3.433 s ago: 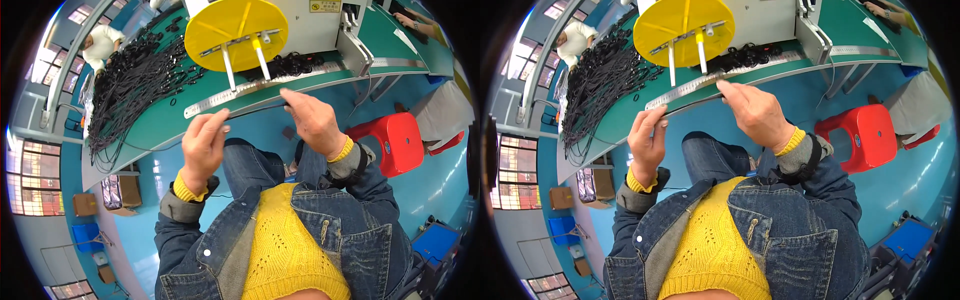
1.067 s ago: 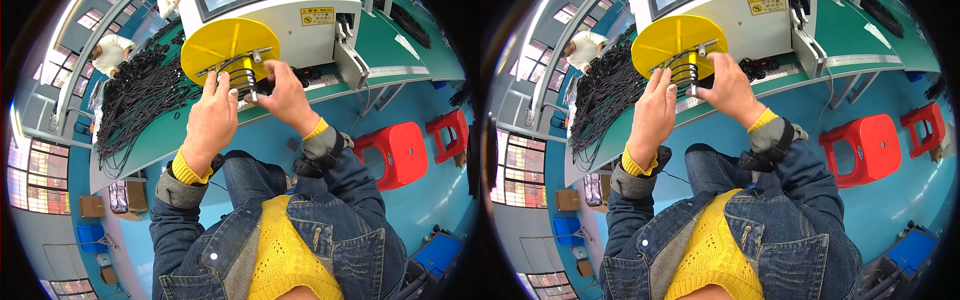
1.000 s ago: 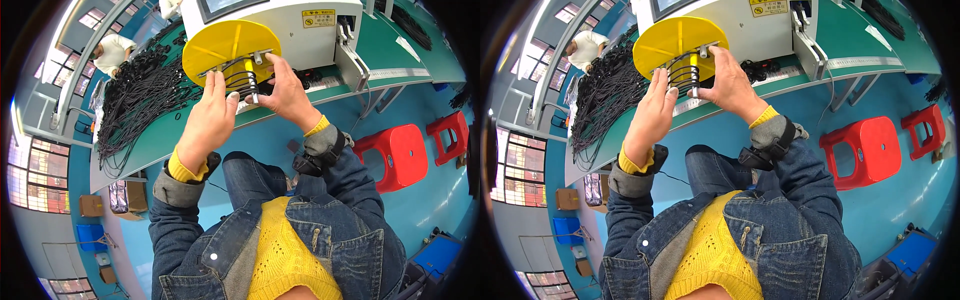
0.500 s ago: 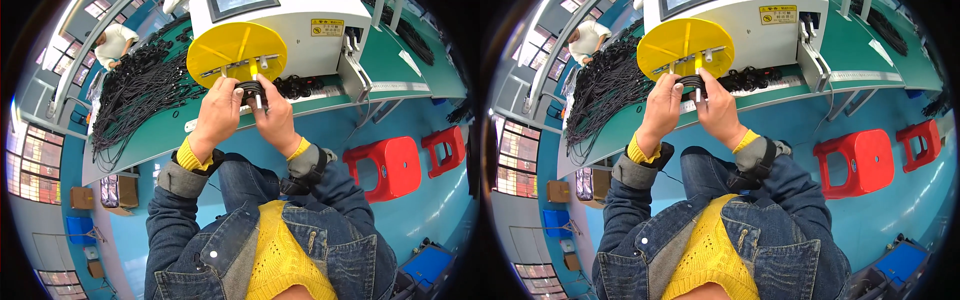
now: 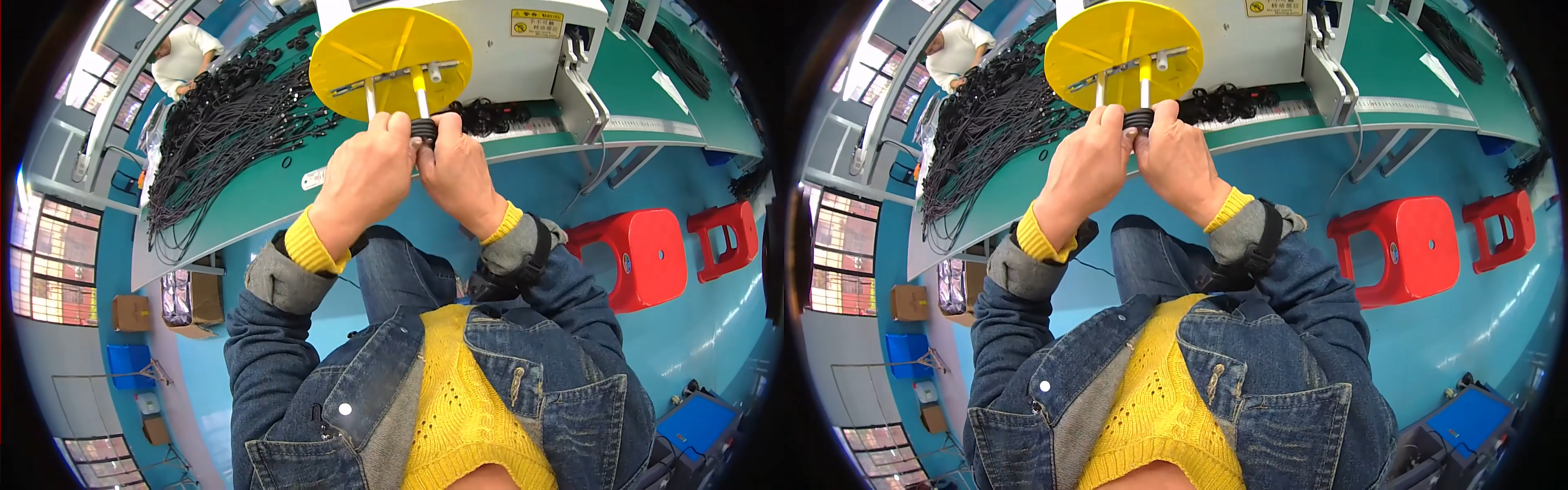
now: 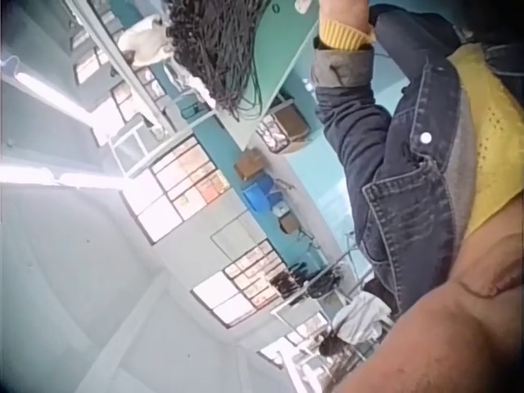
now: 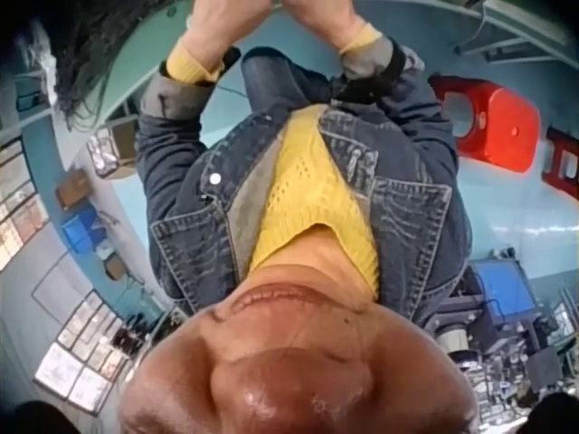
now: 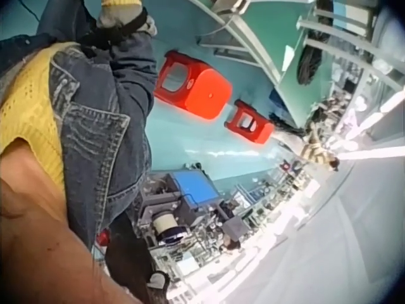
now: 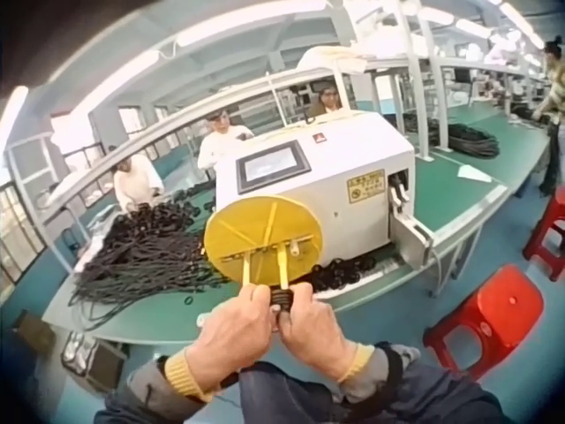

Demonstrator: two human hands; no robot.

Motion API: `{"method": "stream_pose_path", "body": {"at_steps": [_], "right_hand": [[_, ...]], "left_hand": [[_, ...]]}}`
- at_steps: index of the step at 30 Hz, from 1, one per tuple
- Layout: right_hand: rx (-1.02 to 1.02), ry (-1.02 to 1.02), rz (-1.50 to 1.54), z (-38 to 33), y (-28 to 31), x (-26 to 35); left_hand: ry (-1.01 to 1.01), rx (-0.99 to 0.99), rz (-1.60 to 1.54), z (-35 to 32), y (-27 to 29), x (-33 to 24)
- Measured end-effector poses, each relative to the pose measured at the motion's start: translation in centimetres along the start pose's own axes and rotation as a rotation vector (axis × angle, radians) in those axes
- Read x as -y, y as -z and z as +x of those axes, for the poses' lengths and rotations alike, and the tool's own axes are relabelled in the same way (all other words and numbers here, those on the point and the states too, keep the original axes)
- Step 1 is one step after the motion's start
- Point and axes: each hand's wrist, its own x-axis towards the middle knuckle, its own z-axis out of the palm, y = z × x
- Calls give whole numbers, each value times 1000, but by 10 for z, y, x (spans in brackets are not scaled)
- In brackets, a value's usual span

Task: The person picks up a cable from the table, winds it around the pegs of a machine, and removes the coiled cable. They then secure the coil with a tie and place it on their lap, repeating the process for several more cables.

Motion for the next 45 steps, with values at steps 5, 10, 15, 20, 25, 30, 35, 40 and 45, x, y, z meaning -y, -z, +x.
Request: {"method": "stream_pose_path", "body": {"at_steps": [5, 10, 15, 20, 25, 30, 35, 40, 45], "right_hand": [[222, 66, -96, -43, 10, -19], [444, 85, -68, -79, -2, -46], [419, 102, 59, -86, -4, -47], [437, 90, 113, -95, -4, -60], [577, 157, -93, -98, 3, -59], [811, 290, -250, -88, 14, -50], [574, 42, 248, -103, 2, -62], [612, -180, 381, -107, -8, -60], [686, -135, 321, -112, -11, -65]], "left_hand": [[98, 150, -42, -43, -12, -25], [587, 423, -992, -72, -55, 20], [992, 605, -1851, -78, -71, 2], [773, 889, -1615, -69, -63, 0], [886, 1189, -1379, -64, -78, 11], [802, 1248, -1408, -78, -85, -1], [540, 1124, -1224, -79, -89, 2], [752, 1140, -1450, -88, -98, 12], [932, 1287, -1566, -90, -100, 11]]}}
